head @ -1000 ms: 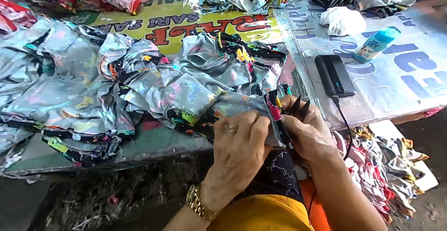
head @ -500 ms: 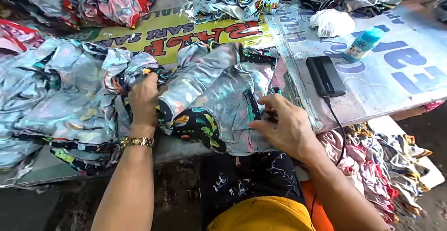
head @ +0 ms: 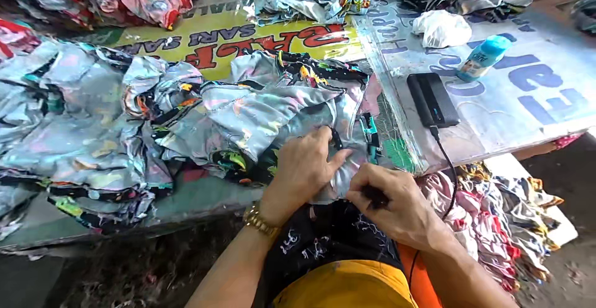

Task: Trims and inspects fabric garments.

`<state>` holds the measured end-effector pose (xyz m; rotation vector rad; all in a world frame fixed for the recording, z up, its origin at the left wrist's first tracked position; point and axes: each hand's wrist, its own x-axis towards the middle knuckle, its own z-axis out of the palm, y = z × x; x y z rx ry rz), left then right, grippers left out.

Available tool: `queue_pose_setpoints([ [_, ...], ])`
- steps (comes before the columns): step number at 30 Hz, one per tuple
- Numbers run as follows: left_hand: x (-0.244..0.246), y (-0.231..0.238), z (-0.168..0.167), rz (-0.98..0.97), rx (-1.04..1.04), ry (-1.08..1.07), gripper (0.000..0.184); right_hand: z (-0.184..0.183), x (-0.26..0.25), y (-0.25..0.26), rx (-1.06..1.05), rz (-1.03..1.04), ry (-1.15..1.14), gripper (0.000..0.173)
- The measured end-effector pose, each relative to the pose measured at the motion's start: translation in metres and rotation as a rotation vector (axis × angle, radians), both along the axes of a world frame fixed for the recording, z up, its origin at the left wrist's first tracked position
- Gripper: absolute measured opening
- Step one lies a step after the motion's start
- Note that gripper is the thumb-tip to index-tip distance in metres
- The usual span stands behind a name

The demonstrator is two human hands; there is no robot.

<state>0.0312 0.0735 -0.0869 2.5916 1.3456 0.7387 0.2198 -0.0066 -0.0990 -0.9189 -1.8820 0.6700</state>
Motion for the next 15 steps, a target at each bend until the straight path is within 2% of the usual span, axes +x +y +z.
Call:
queue_pose_setpoints([
  [3, 0.0, 0.003, 0.003, 0.003, -0.031, -0.053, 0.02, -0.004, 0.01, 0.0, -0.036, -0.06, 0.059, 0.013],
  [7, -0.008, -0.021, 0.019, -0.034, 0.062, -0.296, 0.023, 0.002, 0.018, 0.002, -0.058, -0.168, 0.213, 0.009],
  [9, -0.003, -0.038, 0.02, -0.113, 0.011, -0.518, 0.016, 0.002, 0.014, 0.007, -0.07, -0.191, 0.256, 0.017],
  [12, 0.004, -0.057, 0.004, -0.176, -0.18, -0.798, 0.009, -0.002, 0.0, 0.015, -0.143, -0.105, 0.317, 0.035],
  [15, 0.008, -0.068, -0.017, -0.17, -0.235, -0.863, 0.007, -0.005, -0.011, 0.015, -0.197, -0.084, 0.346, 0.017],
])
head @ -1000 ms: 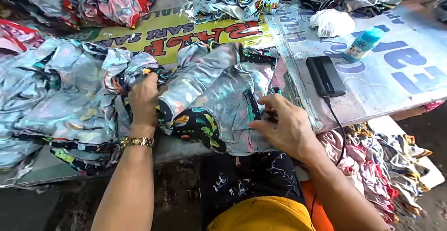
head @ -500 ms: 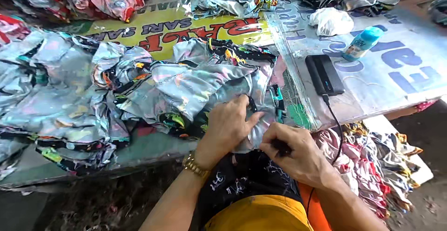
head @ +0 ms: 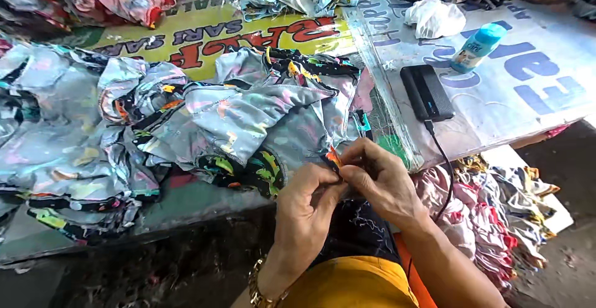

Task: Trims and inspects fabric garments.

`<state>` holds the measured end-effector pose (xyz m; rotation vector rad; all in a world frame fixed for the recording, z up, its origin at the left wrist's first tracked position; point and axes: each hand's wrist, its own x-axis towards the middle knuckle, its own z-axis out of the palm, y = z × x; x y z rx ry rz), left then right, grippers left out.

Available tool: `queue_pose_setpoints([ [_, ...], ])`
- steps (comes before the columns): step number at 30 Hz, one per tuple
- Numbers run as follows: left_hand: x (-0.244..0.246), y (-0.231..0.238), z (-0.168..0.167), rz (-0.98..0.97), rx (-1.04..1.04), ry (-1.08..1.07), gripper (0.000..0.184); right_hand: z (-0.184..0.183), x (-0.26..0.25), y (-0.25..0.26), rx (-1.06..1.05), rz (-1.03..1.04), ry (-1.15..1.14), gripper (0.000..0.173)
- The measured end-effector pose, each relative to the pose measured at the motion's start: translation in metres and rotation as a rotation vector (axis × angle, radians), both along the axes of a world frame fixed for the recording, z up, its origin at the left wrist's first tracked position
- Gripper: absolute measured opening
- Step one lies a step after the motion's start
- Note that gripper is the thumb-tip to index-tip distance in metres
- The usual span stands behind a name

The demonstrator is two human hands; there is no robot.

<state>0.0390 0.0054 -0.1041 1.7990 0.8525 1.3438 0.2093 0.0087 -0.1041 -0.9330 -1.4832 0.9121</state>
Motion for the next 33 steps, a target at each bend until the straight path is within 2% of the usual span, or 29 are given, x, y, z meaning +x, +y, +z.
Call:
queue_pose_setpoints([
  [2, 0.001, -0.007, -0.006, 0.032, 0.058, 0.06, 0.008, 0.001, 0.0, -0.002, -0.026, 0.031, 0.011, 0.01],
  [5, 0.002, -0.015, -0.007, 0.068, 0.167, 0.152, 0.01, 0.0, 0.008, -0.005, -0.03, 0.154, 0.018, 0.022],
  [8, 0.001, -0.018, -0.012, 0.033, 0.212, 0.18, 0.011, -0.003, 0.012, -0.01, -0.029, 0.17, 0.027, 0.016],
  [13, 0.003, -0.016, -0.011, 0.034, -0.105, -0.07, 0.03, -0.012, 0.011, -0.011, 0.078, 0.161, -0.087, 0.019],
  [17, -0.004, -0.006, -0.002, 0.0, -0.24, -0.134, 0.009, -0.014, 0.009, -0.007, 0.119, 0.205, -0.087, 0.02],
  [22, -0.006, -0.007, -0.007, -0.052, -0.251, -0.254, 0.007, -0.015, 0.005, -0.009, 0.04, 0.219, -0.055, 0.028],
  [25, -0.016, -0.011, -0.004, 0.088, -0.012, -0.069, 0.005, -0.015, 0.011, -0.01, 0.146, 0.079, -0.216, 0.012],
  [27, -0.03, -0.013, -0.003, 0.195, 0.227, 0.112, 0.004, -0.011, 0.023, -0.011, 0.309, -0.119, -0.44, 0.011],
  [29, -0.043, -0.01, -0.008, 0.189, 0.424, 0.302, 0.006, -0.009, 0.032, -0.011, 0.422, -0.22, -0.678, 0.01],
  [31, -0.05, -0.008, -0.019, 0.129, 0.509, 0.529, 0.007, -0.014, 0.035, -0.013, 0.426, -0.173, -0.877, 0.01],
  [33, -0.049, -0.009, -0.029, 0.119, 0.515, 0.723, 0.006, -0.016, 0.036, -0.015, 0.338, -0.086, -0.994, 0.016],
])
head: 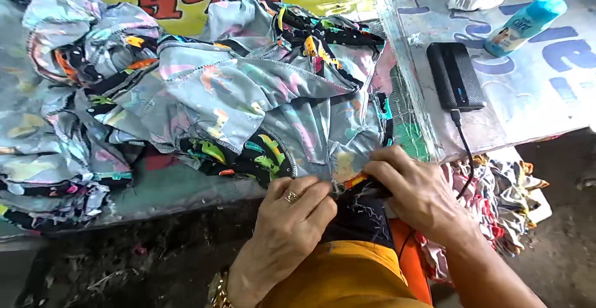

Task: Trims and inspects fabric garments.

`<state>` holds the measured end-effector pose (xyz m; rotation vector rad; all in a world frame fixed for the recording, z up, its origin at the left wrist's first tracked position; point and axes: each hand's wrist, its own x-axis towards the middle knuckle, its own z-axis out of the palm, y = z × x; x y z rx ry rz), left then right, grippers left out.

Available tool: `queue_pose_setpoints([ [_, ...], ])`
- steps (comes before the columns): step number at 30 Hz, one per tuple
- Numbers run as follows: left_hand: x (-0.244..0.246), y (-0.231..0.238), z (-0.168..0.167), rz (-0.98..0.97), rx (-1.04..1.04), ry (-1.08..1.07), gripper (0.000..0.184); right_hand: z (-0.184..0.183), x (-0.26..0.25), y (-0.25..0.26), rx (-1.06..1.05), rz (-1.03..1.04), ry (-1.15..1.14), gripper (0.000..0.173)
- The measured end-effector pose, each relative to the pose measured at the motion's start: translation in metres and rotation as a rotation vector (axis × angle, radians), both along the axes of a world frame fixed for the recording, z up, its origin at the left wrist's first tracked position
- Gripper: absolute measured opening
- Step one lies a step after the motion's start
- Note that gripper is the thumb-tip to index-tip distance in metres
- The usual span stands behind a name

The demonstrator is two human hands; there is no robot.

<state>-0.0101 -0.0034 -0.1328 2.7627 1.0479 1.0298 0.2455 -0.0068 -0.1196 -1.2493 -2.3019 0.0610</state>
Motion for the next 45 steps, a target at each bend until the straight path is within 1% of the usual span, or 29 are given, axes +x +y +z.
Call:
queue_pose_setpoints([
  [2, 0.003, -0.004, -0.004, 0.035, -0.061, -0.017, 0.01, 0.01, 0.004, -0.002, -0.057, -0.002, 0.035, 0.017],
  [3, 0.006, -0.006, -0.004, 0.05, -0.103, -0.069, 0.014, 0.015, 0.005, -0.003, -0.05, 0.002, 0.117, 0.019],
  [5, 0.014, -0.007, -0.004, 0.109, -0.13, -0.147, 0.017, 0.028, 0.0, -0.001, -0.046, 0.061, 0.372, 0.021],
  [7, 0.023, -0.008, -0.006, 0.178, -0.114, -0.196, 0.019, 0.038, -0.015, 0.003, -0.12, 0.198, 0.633, 0.023],
  [9, 0.03, -0.009, -0.007, 0.26, -0.091, -0.204, 0.022, 0.035, -0.03, 0.013, -0.246, 0.31, 0.764, 0.023],
  [11, 0.032, -0.011, -0.009, 0.298, -0.081, -0.17, 0.025, 0.025, -0.039, 0.025, -0.364, 0.294, 0.732, 0.017],
  [13, 0.031, -0.012, -0.01, 0.282, -0.071, -0.184, 0.016, 0.019, -0.037, 0.032, -0.465, 0.238, 0.715, 0.011],
  [15, 0.026, -0.013, -0.01, 0.255, -0.093, -0.226, 0.008, 0.019, -0.031, 0.034, -0.504, 0.254, 0.7, 0.008],
  [19, 0.02, -0.014, -0.011, 0.232, -0.123, -0.29, 0.008, 0.017, -0.026, 0.035, -0.432, 0.351, 0.523, 0.008],
  [20, 0.021, -0.013, -0.009, 0.233, -0.131, -0.312, 0.01, 0.017, -0.028, 0.035, -0.403, 0.362, 0.478, 0.011],
  [22, 0.022, -0.012, -0.005, 0.23, -0.15, -0.358, 0.016, 0.015, -0.032, 0.033, -0.329, 0.341, 0.396, 0.015],
  [25, 0.028, -0.011, -0.001, 0.222, -0.146, -0.401, 0.019, 0.011, -0.041, 0.027, -0.198, 0.26, 0.325, 0.007],
  [27, 0.032, -0.009, -0.002, 0.206, -0.177, -0.428, 0.022, 0.009, -0.042, 0.027, -0.186, 0.237, 0.365, 0.006],
  [29, 0.034, -0.006, -0.005, 0.215, -0.222, -0.442, 0.03, 0.01, -0.037, 0.028, -0.257, 0.248, 0.456, 0.006],
  [31, 0.035, -0.005, -0.006, 0.234, -0.238, -0.438, 0.032, 0.011, -0.033, 0.029, -0.349, 0.252, 0.557, 0.006],
  [33, 0.035, -0.003, -0.003, 0.26, -0.247, -0.423, 0.03, 0.013, -0.032, 0.029, -0.425, 0.249, 0.646, 0.006],
  [35, 0.035, -0.002, 0.001, 0.267, -0.259, -0.401, 0.025, 0.013, -0.031, 0.031, -0.458, 0.262, 0.71, 0.004],
  [39, 0.033, 0.0, 0.008, 0.245, -0.284, -0.32, 0.012, 0.015, -0.03, 0.031, -0.402, 0.319, 0.669, 0.004],
  [41, 0.03, 0.001, 0.01, 0.217, -0.294, -0.303, 0.01, 0.02, -0.029, 0.027, -0.36, 0.283, 0.576, 0.012],
  [43, 0.026, 0.002, 0.012, 0.19, -0.308, -0.315, 0.01, 0.024, -0.028, 0.022, -0.328, 0.195, 0.429, 0.033],
  [44, 0.024, 0.004, 0.014, 0.179, -0.319, -0.326, 0.01, 0.026, -0.028, 0.02, -0.326, 0.173, 0.377, 0.04],
  [45, 0.023, 0.005, 0.015, 0.173, -0.325, -0.334, 0.011, 0.027, -0.028, 0.019, -0.322, 0.163, 0.342, 0.042],
])
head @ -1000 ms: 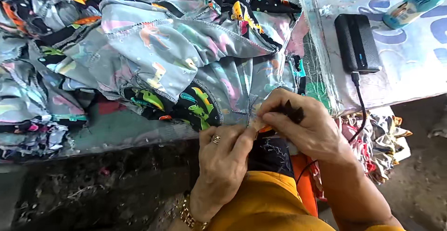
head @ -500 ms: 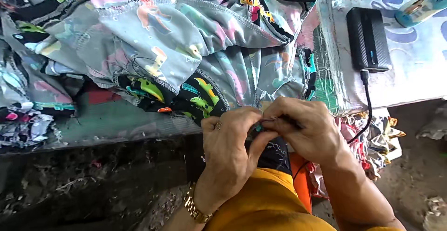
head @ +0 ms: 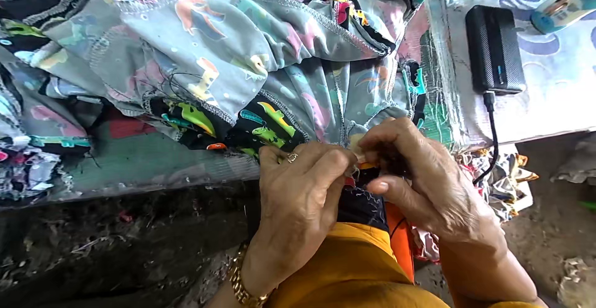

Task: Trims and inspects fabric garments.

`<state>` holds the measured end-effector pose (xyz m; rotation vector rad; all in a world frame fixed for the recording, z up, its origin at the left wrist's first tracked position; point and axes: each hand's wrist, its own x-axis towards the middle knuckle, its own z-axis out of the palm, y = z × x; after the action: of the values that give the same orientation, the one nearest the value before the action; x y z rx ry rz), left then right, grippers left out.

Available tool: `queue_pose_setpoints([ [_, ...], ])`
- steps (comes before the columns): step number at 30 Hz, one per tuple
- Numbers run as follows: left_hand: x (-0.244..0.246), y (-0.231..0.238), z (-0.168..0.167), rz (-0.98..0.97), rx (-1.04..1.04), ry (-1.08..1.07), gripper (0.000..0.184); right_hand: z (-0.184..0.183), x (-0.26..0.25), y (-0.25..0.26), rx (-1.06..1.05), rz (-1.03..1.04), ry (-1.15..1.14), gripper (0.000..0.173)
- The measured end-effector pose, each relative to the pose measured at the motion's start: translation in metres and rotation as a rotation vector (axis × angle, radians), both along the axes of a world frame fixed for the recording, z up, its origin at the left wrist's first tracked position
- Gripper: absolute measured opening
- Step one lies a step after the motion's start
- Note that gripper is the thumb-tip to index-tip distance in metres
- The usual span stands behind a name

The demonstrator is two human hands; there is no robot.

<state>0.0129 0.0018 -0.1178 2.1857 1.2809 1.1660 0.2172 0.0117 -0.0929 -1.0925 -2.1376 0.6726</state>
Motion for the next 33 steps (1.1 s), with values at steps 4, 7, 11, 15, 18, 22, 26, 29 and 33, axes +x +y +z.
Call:
queue_pose_setpoints([
  [4, -0.004, 0.005, 0.003, 0.008, 0.014, -0.013, 0.014, 0.002, -0.003, -0.002, 0.017, -0.03, -0.06, 0.03],
  [7, -0.004, 0.006, 0.003, 0.011, 0.026, -0.008, 0.016, 0.001, -0.002, -0.005, 0.021, -0.033, -0.077, 0.031],
  [11, -0.002, 0.003, -0.003, 0.017, 0.052, -0.08, 0.016, -0.003, -0.003, -0.009, 0.066, -0.088, -0.087, 0.029],
  [15, -0.001, -0.008, -0.02, 0.021, 0.188, -0.102, 0.008, -0.009, -0.005, -0.012, 0.152, -0.122, -0.099, 0.022],
  [18, -0.004, -0.021, -0.028, 0.036, 0.31, 0.005, 0.011, -0.015, -0.003, -0.014, 0.271, -0.106, -0.101, 0.019],
  [22, 0.0, -0.025, -0.028, 0.037, 0.405, 0.068, 0.013, -0.022, 0.002, -0.018, 0.389, -0.097, -0.101, 0.016],
  [26, 0.001, -0.025, -0.025, 0.019, 0.422, 0.086, 0.012, -0.023, 0.003, -0.017, 0.438, -0.09, -0.096, 0.012],
  [29, 0.002, -0.025, -0.025, 0.02, 0.409, 0.067, 0.011, -0.023, 0.004, -0.016, 0.468, -0.066, -0.078, 0.01],
  [33, 0.002, -0.025, -0.025, 0.021, 0.409, 0.056, 0.011, -0.024, 0.004, -0.014, 0.483, -0.047, -0.068, 0.01],
])
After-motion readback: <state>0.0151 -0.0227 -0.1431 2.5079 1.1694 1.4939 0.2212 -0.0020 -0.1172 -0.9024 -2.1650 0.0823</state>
